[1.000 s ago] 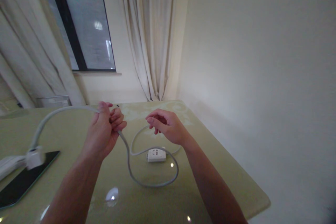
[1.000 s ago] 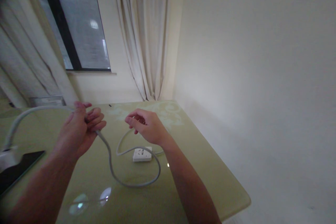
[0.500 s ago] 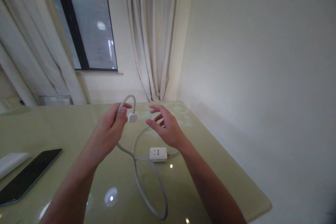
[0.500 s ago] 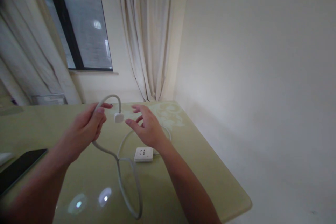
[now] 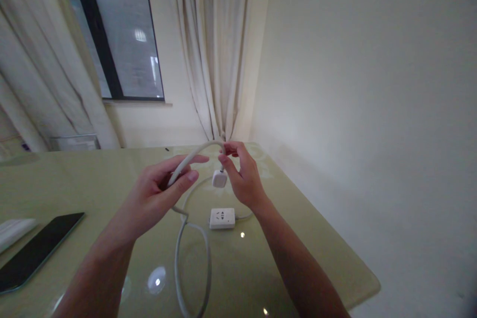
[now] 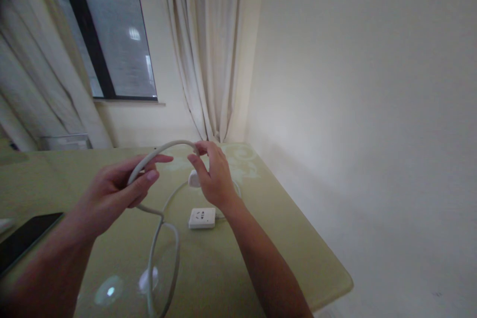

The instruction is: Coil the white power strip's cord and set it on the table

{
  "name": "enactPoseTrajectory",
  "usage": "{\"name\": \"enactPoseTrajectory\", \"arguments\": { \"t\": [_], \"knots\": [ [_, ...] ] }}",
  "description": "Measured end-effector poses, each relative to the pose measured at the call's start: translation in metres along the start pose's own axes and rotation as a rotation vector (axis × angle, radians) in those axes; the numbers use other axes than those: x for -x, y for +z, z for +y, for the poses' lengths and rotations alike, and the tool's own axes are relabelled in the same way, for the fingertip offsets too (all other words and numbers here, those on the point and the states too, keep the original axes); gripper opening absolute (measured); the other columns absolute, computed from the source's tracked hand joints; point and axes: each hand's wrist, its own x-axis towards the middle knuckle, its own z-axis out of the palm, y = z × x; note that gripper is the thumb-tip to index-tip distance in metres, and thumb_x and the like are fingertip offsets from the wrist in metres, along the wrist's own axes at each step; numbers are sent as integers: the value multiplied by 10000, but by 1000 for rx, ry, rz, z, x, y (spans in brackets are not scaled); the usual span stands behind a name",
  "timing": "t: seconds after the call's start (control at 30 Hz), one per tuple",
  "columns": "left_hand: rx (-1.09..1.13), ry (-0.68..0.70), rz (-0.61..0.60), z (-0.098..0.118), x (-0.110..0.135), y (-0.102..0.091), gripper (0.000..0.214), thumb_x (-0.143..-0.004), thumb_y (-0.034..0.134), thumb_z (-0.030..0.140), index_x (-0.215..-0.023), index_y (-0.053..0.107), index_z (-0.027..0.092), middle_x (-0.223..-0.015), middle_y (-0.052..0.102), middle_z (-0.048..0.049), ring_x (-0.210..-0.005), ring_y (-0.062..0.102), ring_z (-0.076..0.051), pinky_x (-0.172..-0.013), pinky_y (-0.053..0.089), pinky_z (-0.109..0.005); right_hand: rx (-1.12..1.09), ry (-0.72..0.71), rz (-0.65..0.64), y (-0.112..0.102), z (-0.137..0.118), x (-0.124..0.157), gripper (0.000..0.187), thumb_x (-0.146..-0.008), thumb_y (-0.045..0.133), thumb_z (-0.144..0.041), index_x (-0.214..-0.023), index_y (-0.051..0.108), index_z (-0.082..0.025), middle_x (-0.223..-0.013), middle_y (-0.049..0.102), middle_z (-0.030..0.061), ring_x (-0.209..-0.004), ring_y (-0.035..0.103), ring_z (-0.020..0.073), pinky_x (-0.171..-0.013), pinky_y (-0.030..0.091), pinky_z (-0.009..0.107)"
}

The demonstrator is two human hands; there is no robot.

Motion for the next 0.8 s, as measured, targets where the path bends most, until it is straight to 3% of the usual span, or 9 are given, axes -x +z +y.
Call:
{"name": "enactPoseTrajectory", "arguments": {
  "t": [0.13, 0.23, 0.33, 0.43, 0.47, 0.53, 0.63, 0.73, 0.8],
  "knots": [
    [-183, 4, 11, -13, -9, 3, 363, -926, 668, 452, -1173, 752, 199, -674, 556, 30, -562, 486, -126, -506, 365, -233, -175, 122, 61, -8, 6, -6, 316, -1051, 569, -437, -919, 740, -207, -800, 682, 5, -722, 611, 138, -706, 484, 279],
    [-403, -35, 43, -35, -20, 7, 316, -944, 570, 428, -1056, 750, 193, -645, 572, 18, -558, 513, -155, -545, 373, -269, -403, 262, 277, -16, 12, -12, 341, -998, 635, -500, -875, 740, -200, -611, 533, -49, -528, 448, 99, -517, 373, 245],
    [-675, -77, 31, -65, -28, 2, 275, -903, 532, 344, -975, 756, 201, -647, 603, -8, -588, 542, -186, -595, 359, -301, -583, 353, 468, -26, 17, -18, 371, -890, 756, -546, -807, 706, -187, -544, 373, -95, -470, 298, 71, -444, 274, 220],
    [-800, -187, 9, -98, -27, -19, 228, -857, 578, 317, -962, 752, 213, -716, 672, -48, -661, 588, -219, -634, 354, -319, -708, 401, 625, -45, 20, -25, 408, -820, 818, -558, -789, 649, -188, -572, 333, -114, -464, 232, 52, -414, 214, 197],
    [-820, -208, 45, -109, -25, -29, 195, -826, 606, 285, -932, 753, 213, -797, 710, -78, -717, 605, -233, -660, 365, -324, -736, 403, 682, -53, 21, -26, 408, -825, 816, -553, -797, 632, -190, -580, 331, -117, -464, 227, 50, -410, 209, 191],
    [-824, -282, 256, -128, -20, -49, 117, -785, 628, 238, -817, 738, 213, -843, 712, -118, -756, 589, -258, -675, 365, -342, -769, 393, 793, -70, 22, -28, 386, -865, 792, -528, -813, 603, -195, -582, 314, -124, -462, 217, 51, -406, 208, 181],
    [-523, -438, 499, -148, -18, -65, 79, -670, 678, 190, -740, 711, 206, -682, 622, -77, -673, 537, -237, -636, 376, -323, -773, 372, 878, -88, 22, -30, 339, -926, 748, -479, -832, 592, -193, -570, 269, -133, -456, 191, 58, -401, 195, 178],
    [-327, -440, 591, -156, -24, -57, 132, -768, 586, 277, -809, 680, 194, -641, 568, -34, -604, 542, -203, -594, 437, -306, -763, 388, 825, -85, 22, -29, 344, -922, 743, -500, -845, 602, -196, -564, 247, -136, -453, 176, 64, -400, 183, 192],
    [-229, -387, 735, -158, -31, -43, 215, -859, 466, 325, -911, 635, 202, -664, 517, -4, -595, 520, -179, -586, 461, -290, -752, 403, 754, -72, 20, -27, 367, -896, 753, -538, -854, 620, -198, -561, 259, -134, -456, 173, 67, -403, 173, 206]
  ]
}}
